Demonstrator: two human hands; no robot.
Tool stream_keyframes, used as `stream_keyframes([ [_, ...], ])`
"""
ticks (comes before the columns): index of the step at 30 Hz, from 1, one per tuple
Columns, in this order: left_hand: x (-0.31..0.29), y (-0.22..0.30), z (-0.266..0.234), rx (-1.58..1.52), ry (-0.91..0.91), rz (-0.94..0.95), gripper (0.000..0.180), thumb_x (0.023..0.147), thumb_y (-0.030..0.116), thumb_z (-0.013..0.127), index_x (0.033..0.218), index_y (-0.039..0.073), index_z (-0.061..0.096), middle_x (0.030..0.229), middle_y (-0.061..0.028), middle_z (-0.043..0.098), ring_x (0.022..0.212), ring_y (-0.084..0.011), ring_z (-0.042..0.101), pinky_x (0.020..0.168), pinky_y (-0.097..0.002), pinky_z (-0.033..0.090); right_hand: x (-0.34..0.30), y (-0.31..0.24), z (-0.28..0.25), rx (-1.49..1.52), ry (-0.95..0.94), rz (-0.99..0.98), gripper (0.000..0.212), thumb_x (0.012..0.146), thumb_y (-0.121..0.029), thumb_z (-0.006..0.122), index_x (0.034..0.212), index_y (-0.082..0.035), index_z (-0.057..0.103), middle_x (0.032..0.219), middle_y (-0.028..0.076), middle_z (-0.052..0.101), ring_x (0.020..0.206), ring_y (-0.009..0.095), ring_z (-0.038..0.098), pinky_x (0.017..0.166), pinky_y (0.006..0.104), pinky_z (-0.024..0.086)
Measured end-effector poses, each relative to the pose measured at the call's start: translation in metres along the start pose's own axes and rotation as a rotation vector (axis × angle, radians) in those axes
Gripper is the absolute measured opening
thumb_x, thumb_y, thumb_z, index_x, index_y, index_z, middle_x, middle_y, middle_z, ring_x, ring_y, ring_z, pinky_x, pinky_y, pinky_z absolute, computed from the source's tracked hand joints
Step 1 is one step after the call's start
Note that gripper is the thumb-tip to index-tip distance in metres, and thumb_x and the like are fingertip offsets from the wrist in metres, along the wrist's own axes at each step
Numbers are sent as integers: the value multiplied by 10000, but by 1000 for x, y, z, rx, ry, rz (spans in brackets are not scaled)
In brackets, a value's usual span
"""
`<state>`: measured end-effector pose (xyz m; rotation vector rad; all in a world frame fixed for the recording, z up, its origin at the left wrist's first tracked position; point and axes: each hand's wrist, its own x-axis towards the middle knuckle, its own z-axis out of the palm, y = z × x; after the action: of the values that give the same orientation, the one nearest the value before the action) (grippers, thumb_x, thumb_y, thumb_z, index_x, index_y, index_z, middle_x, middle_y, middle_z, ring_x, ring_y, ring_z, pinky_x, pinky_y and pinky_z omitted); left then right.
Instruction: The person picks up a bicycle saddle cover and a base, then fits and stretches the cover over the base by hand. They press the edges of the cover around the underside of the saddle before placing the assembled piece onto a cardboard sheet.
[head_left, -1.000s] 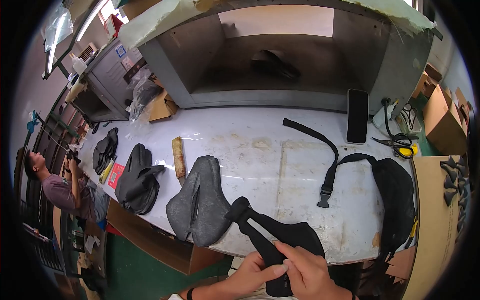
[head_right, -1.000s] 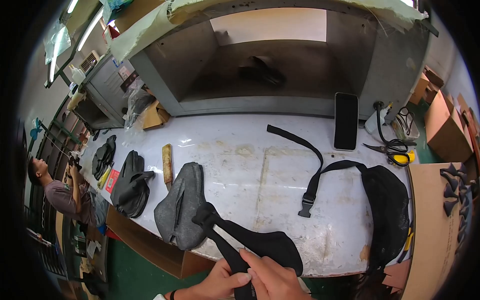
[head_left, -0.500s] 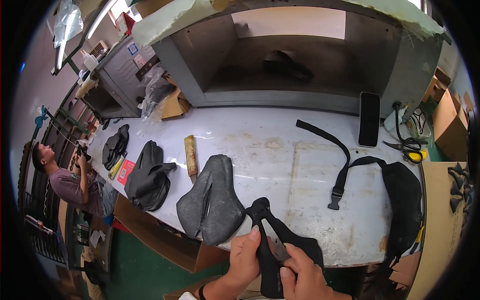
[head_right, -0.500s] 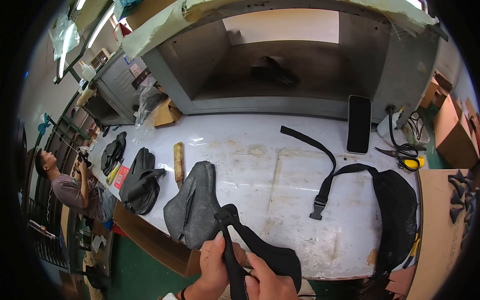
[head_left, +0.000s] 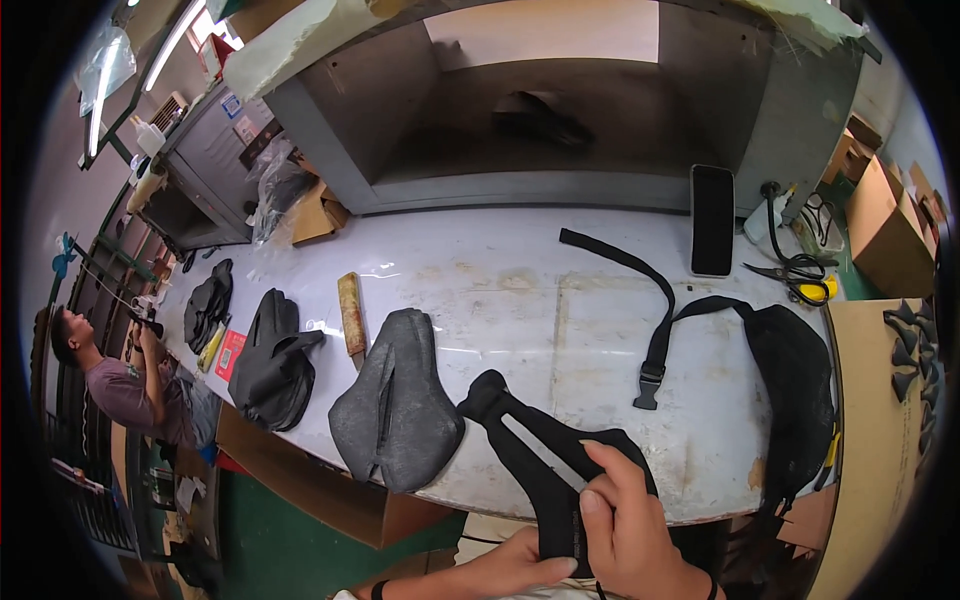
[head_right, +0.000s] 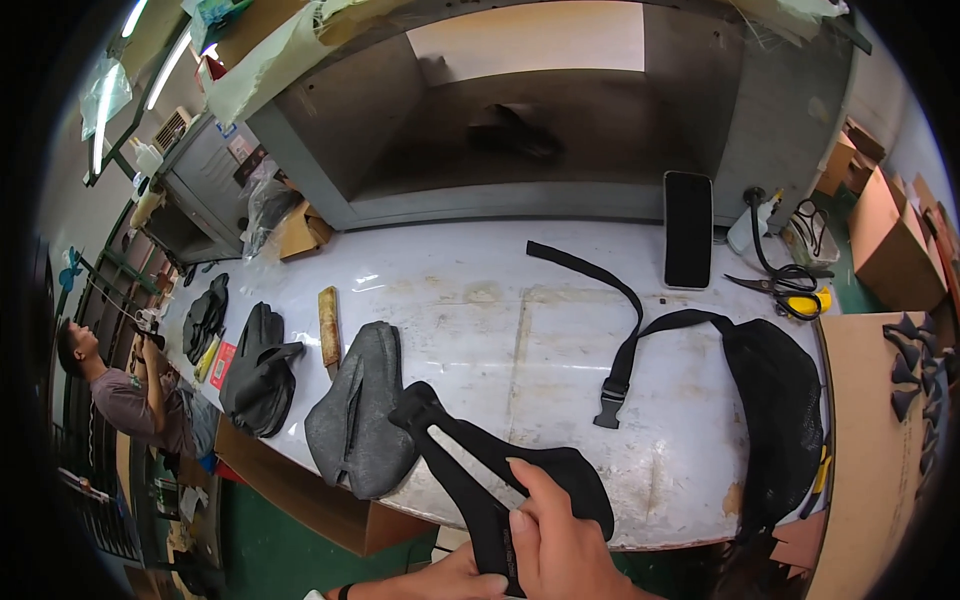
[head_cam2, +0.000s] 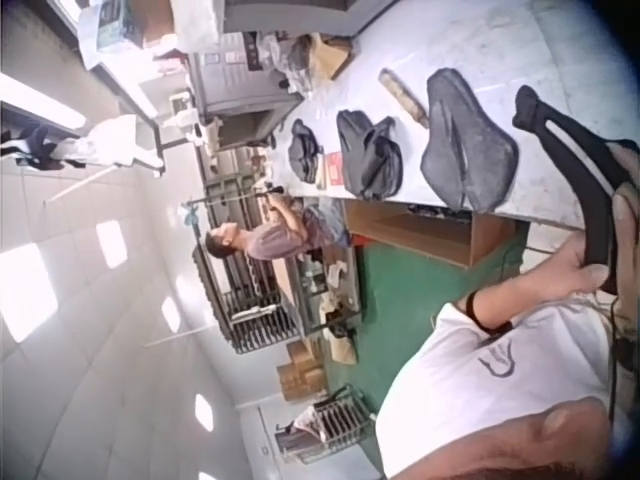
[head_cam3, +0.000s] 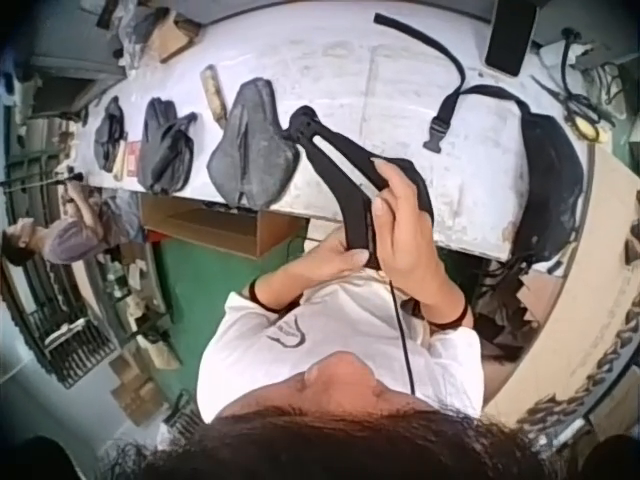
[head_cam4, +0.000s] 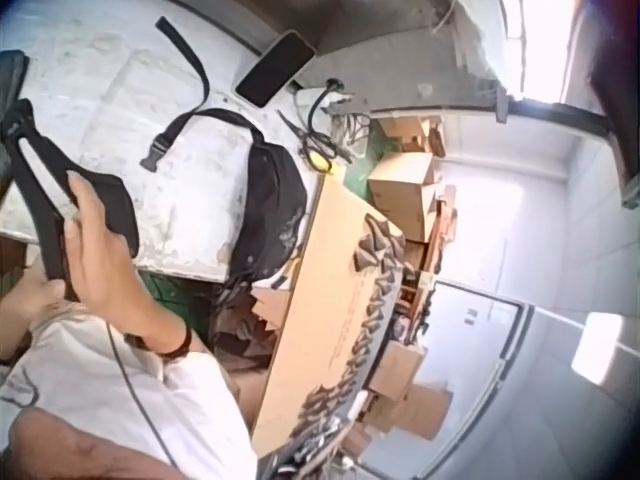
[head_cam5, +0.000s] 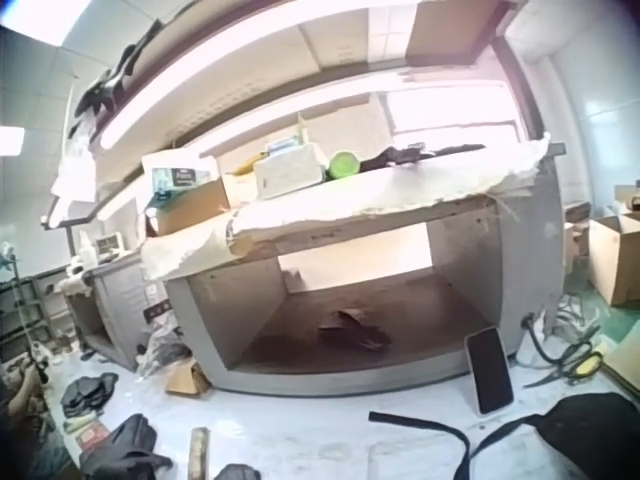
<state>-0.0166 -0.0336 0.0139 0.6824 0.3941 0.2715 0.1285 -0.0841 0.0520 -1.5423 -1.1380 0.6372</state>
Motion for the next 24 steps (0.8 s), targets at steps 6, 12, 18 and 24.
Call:
stream_keyframes([
  [6,-3,15,-7,240,51,78,310,985,268,512,1065,-10,625,1000,-7,630,912,-94,581,788,-267,479,4,1,-5,181,-218,225,375,976,-126,456,1322,7,401,998,215,618,864,312,627,754,324,474],
  [12,0,-9,-4,50,236,68,373,1013,302,426,1023,-12,627,927,-12,639,814,-97,588,733,-248,478,11,-9,0,120,-219,256,328,960,-69,448,1278,10,426,764,132,567,671,195,578,664,287,464],
  [18,4,14,-17,894,213,573,147,886,126,640,913,-12,684,857,-60,667,775,-161,633,677,-285,507,22,9,-6,-476,-19,-416,413,852,-6,577,1248,19,464,976,167,596,860,290,584,769,366,459],
  [24,-14,26,-9,1001,548,343,306,772,99,757,1030,-9,631,885,-59,641,791,-149,603,699,-257,479,6,29,-2,-146,233,-164,581,790,-114,712,1283,6,428,1149,169,539,993,264,554,873,355,435],
])
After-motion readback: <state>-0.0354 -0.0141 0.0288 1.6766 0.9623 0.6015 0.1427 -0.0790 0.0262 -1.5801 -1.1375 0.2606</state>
